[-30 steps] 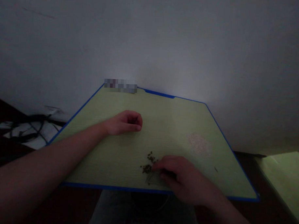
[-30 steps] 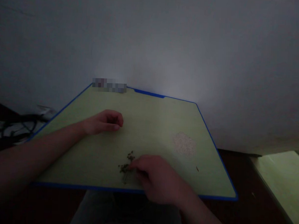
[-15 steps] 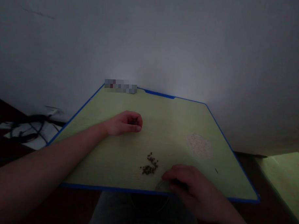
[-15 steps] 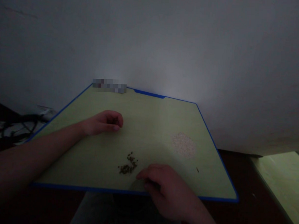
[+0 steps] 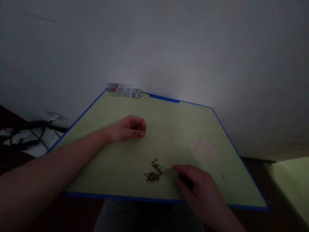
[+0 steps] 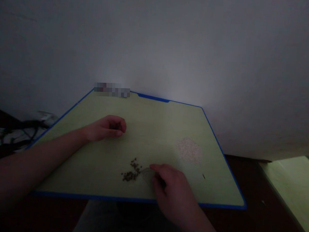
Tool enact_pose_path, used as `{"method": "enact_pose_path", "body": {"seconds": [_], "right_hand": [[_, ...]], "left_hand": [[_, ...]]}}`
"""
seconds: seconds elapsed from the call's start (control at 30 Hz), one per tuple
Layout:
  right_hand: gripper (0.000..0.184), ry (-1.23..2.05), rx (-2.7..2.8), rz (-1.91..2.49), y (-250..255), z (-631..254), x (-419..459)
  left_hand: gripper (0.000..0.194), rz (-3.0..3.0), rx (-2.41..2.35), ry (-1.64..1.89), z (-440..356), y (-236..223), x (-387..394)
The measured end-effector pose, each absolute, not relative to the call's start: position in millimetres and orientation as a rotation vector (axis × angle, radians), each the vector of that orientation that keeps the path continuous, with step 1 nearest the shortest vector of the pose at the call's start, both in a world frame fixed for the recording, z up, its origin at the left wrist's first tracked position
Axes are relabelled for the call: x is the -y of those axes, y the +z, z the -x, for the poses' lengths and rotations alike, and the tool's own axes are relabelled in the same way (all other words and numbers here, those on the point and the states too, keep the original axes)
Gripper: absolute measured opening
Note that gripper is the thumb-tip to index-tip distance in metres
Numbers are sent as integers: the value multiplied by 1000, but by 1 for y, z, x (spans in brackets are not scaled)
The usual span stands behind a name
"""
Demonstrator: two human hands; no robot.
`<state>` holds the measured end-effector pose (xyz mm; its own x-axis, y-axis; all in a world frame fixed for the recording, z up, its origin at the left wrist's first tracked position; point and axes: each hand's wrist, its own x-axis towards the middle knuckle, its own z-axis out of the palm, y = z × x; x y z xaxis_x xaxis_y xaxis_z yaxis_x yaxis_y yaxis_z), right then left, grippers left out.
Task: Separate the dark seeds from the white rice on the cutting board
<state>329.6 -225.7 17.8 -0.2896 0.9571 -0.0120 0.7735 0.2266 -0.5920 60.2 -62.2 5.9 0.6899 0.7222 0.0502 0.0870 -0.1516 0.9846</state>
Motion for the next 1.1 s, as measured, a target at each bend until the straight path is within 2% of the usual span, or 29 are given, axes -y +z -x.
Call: {"method": "enact_pose_path", "body": {"seconds": [0.8,1.1], "right_hand": [[32,578,1967,1774,11,-347,222],[31,634,2010,1709,12,-340,230]], "left_hand": [[26,-1643,-681,638,-60,6,62],[27,-1655,-688,631,-61,6,62]]}}
